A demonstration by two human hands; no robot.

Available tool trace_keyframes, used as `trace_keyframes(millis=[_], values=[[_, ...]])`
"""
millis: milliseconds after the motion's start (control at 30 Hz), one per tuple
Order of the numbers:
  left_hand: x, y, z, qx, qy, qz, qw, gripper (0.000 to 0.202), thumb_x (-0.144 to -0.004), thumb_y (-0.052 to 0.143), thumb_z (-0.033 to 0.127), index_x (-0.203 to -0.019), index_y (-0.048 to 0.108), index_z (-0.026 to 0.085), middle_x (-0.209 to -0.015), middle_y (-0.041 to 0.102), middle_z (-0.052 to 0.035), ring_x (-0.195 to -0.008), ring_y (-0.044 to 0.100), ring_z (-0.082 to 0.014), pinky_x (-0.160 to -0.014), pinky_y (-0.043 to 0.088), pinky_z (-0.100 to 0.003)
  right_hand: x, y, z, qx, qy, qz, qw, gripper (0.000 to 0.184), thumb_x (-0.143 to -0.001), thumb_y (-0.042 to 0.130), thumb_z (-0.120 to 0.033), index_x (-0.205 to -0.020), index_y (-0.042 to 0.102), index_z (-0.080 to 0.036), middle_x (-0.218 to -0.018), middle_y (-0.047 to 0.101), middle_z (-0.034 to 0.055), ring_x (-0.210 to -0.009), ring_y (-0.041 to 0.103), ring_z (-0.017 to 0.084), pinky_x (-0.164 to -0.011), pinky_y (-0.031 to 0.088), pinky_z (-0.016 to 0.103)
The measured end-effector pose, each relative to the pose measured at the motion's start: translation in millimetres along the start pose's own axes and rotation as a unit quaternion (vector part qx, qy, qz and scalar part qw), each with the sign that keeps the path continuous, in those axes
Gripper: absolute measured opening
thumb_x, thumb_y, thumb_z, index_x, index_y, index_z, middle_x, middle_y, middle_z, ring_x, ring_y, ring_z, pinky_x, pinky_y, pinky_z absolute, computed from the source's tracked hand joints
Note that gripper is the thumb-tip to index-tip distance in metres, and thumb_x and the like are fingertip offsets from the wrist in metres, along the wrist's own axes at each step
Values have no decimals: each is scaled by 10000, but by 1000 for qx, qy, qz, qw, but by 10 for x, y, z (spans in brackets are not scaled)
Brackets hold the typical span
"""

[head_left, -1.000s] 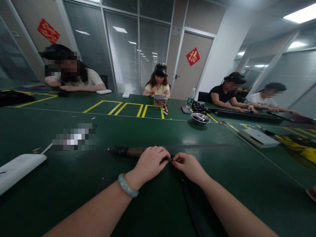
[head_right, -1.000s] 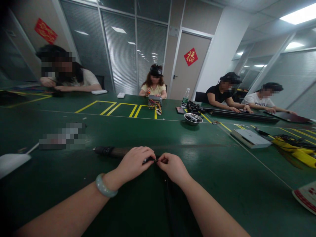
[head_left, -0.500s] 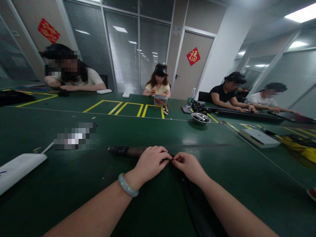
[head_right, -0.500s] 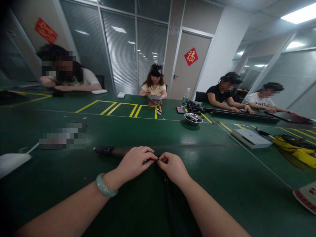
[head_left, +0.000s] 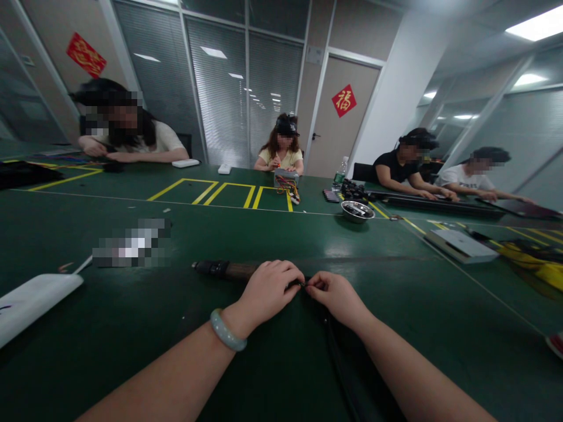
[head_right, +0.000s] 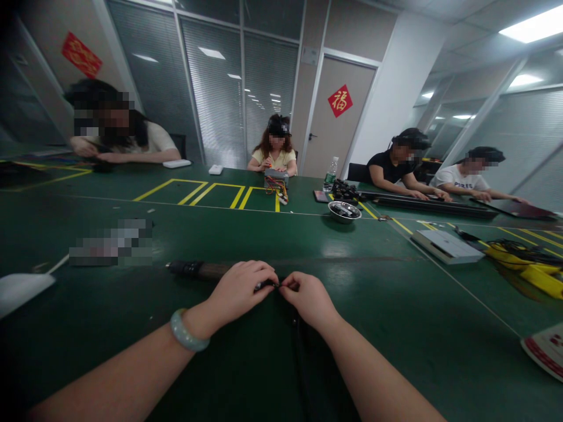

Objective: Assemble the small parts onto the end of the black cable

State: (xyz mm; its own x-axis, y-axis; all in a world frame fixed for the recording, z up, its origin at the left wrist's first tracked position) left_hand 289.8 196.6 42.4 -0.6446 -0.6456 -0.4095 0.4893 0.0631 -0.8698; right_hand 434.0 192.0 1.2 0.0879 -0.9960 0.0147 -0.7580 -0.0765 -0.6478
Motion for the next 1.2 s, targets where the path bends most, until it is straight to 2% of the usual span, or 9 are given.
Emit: trace_keyframes(millis=[233, 433, 767, 967, 1200], values=[[-3, -8, 4, 2, -1, 4, 1000, 189, -882, 595, 248, -1070, 604, 264, -1070, 614, 4, -981, 551, -196, -834, 400, -355, -16, 7, 20, 9, -13, 1, 1000, 147, -816, 605, -315, -835, 670, -184, -739, 684, 0, -648, 592, 129, -564, 385, 216], [3, -1, -3, 4, -4, 4, 1000, 109, -874, 603, 236, -980, 619, 255, -1034, 619, 13, -950, 551, -191, -836, 392, -357, -11, 7, 10, 4, -3, -3, 1000, 152, -812, 608, -321, -849, 675, -190, -749, 689, 0, -646, 591, 131, -555, 389, 217], [1, 8, -4, 1, 4, 1, 1000, 130, -893, 583, 257, -1010, 636, 276, -1077, 611, 10, -974, 551, -196, -850, 393, -372, -3, 3, 9, -2, -1, -7, 1000, 150, -813, 612, -323, -849, 679, -194, -744, 690, 0, -650, 597, 136, -561, 400, 221], [-2, -8, -2, 0, -3, 10, 1000, 217, -885, 592, 263, -1102, 595, 259, -1088, 614, -3, -992, 553, -198, -841, 409, -354, -16, 14, 22, -6, -4, -9, 1000, 149, -813, 612, -322, -847, 672, -190, -749, 687, 0, -655, 601, 137, -563, 395, 223], [-1, 24, -2, -6, 4, 1, 1000, 122, -900, 562, 258, -997, 635, 258, -1035, 613, -4, -954, 557, -189, -851, 399, -350, -12, 1, 1, -1, -7, -3, 1000, 132, -808, 612, -302, -843, 675, -191, -742, 684, -6, -643, 585, 125, -568, 392, 219]])
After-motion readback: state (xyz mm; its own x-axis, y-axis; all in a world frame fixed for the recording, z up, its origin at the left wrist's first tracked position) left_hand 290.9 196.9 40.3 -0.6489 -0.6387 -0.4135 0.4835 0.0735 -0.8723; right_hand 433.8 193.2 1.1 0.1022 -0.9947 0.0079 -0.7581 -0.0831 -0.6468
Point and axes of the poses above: each hand's wrist, its own x-axis away from the middle knuckle, its own y-axis out of the palm, z = x × y, the point moved 8 cm from there along -x, towards the middle knuckle
